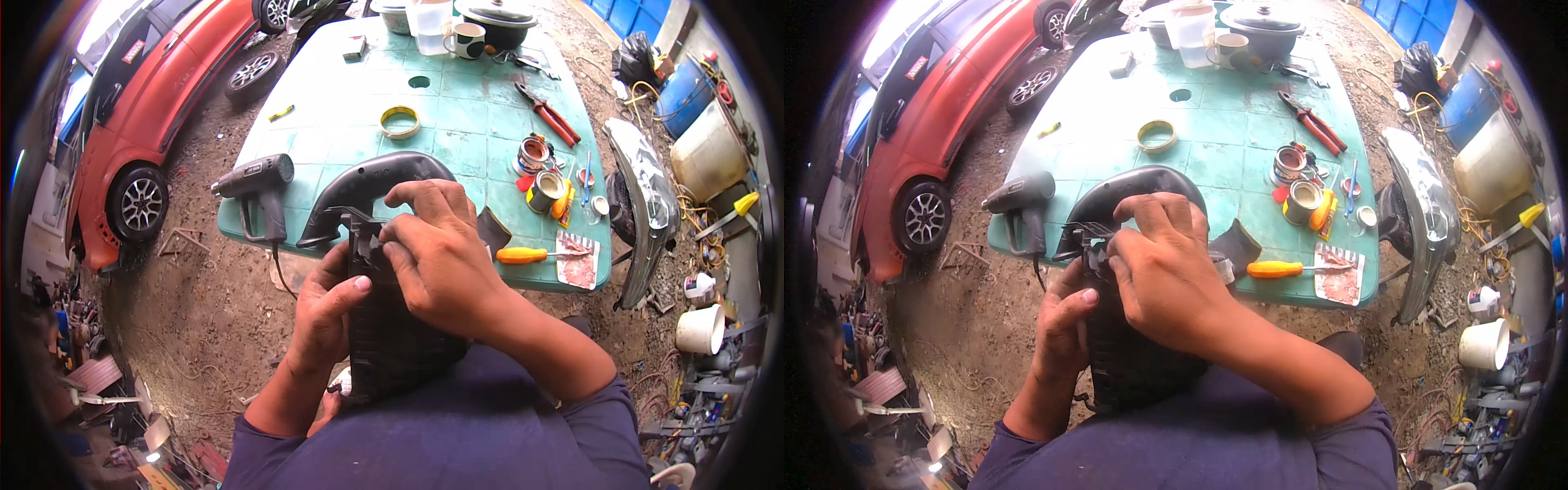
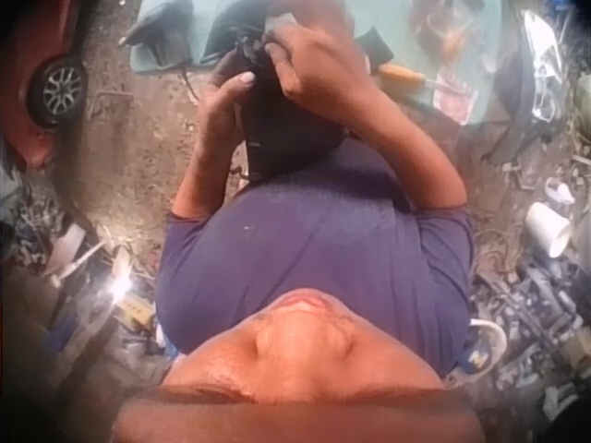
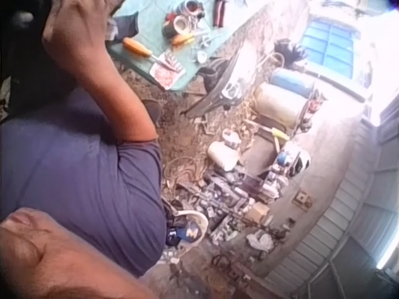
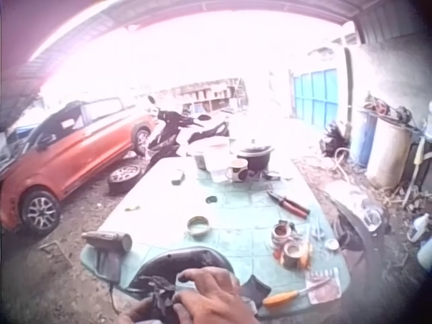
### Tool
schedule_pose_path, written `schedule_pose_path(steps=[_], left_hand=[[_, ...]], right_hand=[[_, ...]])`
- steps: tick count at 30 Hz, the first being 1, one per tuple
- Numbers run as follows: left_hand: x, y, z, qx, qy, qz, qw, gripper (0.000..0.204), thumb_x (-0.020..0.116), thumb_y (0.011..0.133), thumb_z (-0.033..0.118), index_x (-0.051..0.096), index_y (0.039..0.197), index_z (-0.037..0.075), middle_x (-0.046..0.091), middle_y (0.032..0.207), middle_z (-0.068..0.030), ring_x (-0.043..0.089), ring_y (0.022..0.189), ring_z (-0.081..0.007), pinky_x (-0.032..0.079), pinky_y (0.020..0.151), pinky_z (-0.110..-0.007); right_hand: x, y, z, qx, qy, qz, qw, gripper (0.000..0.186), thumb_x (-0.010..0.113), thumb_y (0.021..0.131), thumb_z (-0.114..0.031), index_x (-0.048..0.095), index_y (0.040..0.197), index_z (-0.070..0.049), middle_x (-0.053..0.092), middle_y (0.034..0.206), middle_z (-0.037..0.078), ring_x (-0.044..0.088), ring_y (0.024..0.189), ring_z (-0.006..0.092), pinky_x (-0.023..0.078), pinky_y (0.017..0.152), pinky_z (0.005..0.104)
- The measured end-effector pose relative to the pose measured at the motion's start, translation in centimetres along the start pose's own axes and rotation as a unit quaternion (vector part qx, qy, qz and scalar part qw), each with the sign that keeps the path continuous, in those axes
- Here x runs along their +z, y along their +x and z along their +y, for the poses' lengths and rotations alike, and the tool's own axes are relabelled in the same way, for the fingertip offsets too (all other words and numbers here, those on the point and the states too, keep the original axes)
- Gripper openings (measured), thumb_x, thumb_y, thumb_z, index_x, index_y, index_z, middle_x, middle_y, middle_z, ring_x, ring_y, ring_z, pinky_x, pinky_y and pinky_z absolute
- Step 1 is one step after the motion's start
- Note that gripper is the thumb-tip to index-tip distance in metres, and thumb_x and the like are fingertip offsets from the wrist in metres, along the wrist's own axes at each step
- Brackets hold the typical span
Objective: Sanding a plastic car intake component by hand with sandpaper.
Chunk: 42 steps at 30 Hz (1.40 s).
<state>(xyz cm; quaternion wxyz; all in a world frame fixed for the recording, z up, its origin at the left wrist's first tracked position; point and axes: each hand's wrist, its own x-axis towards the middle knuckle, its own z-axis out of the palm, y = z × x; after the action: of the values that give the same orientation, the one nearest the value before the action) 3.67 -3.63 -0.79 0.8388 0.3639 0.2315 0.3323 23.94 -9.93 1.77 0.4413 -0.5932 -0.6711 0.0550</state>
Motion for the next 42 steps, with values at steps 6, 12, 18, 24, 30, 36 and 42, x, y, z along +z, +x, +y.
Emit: schedule_pose_path(steps=[6, 12, 18, 24, 30, 36, 42], left_hand=[[0.4, 0.2, 0.2, 0.001, 0.009, -0.001, 1.000, 0.065, 0.075, 0.099, 0.007, 0.054, 0.159, -0.002, 0.071, 0.142, -0.0154, 0.073, 0.129, -0.0256, 0.060, 0.113, -0.042], [0.5, 0.3, -0.1, 0.017, 0.019, -0.006, 1.000, 0.070, 0.076, 0.097, 0.007, 0.050, 0.162, -0.001, 0.069, 0.146, -0.0162, 0.070, 0.135, -0.0274, 0.058, 0.118, -0.044], [0.1, 0.3, 0.4, -0.015, 0.000, -0.017, 1.000, 0.070, 0.078, 0.096, 0.009, 0.054, 0.161, -0.001, 0.072, 0.144, -0.0162, 0.071, 0.134, -0.0277, 0.056, 0.120, -0.044], [-0.5, 0.6, 0.0, -0.018, -0.013, -0.034, 0.999, 0.071, 0.079, 0.095, 0.010, 0.055, 0.161, -0.001, 0.072, 0.145, -0.0153, 0.071, 0.135, -0.0268, 0.055, 0.121, -0.044], [-0.7, 0.7, -0.1, -0.027, 0.016, -0.014, 0.999, 0.068, 0.080, 0.097, 0.004, 0.058, 0.161, 0.002, 0.073, 0.144, -0.0137, 0.072, 0.133, -0.0250, 0.058, 0.118, -0.042], [-0.7, 0.6, -0.1, -0.021, 0.019, -0.029, 0.999, 0.065, 0.078, 0.099, 0.005, 0.056, 0.161, 0.001, 0.073, 0.144, -0.0152, 0.075, 0.129, -0.0257, 0.061, 0.114, -0.041], [-0.5, 0.8, 0.3, -0.037, -0.037, -0.051, 0.997, 0.061, 0.072, 0.102, 0.012, 0.053, 0.158, -0.002, 0.071, 0.143, -0.0178, 0.074, 0.130, -0.0270, 0.060, 0.115, -0.043]], right_hand=[[0.8, 0.2, 0.6, 0.027, 0.042, 0.022, 0.999, 0.010, 0.074, 0.098, -0.011, 0.079, 0.100, -0.002, 0.066, 0.137, 0.018, 0.055, 0.134, 0.0422, 0.041, 0.116, 0.0567], [-0.1, 0.5, 1.1, 0.052, 0.076, -0.028, 0.995, 0.012, 0.078, 0.097, -0.007, 0.082, 0.108, -0.005, 0.065, 0.140, 0.019, 0.054, 0.138, 0.0426, 0.044, 0.119, 0.0517], [-0.5, 0.5, 0.7, 0.073, 0.075, -0.022, 0.994, 0.013, 0.081, 0.094, -0.008, 0.083, 0.107, -0.005, 0.066, 0.139, 0.019, 0.055, 0.137, 0.0413, 0.046, 0.117, 0.0517], [-0.1, 0.1, 0.5, 0.092, 0.087, -0.017, 0.992, 0.014, 0.081, 0.093, -0.009, 0.083, 0.106, -0.004, 0.067, 0.133, 0.017, 0.056, 0.133, 0.0401, 0.047, 0.116, 0.0506], [-0.4, 0.5, 0.4, 0.090, 0.079, -0.002, 0.993, 0.012, 0.079, 0.094, -0.011, 0.083, 0.099, -0.001, 0.067, 0.128, 0.017, 0.057, 0.127, 0.0407, 0.047, 0.113, 0.0493], [-0.3, 0.6, -0.2, 0.049, 0.018, 0.001, 0.999, 0.010, 0.084, 0.091, -0.010, 0.083, 0.098, -0.004, 0.067, 0.129, 0.015, 0.057, 0.128, 0.0370, 0.048, 0.111, 0.0472], [0.2, 1.0, -0.5, 0.018, -0.029, 0.040, 0.999, 0.009, 0.087, 0.087, -0.011, 0.082, 0.091, -0.004, 0.069, 0.124, 0.013, 0.059, 0.120, 0.0356, 0.050, 0.106, 0.0450]])
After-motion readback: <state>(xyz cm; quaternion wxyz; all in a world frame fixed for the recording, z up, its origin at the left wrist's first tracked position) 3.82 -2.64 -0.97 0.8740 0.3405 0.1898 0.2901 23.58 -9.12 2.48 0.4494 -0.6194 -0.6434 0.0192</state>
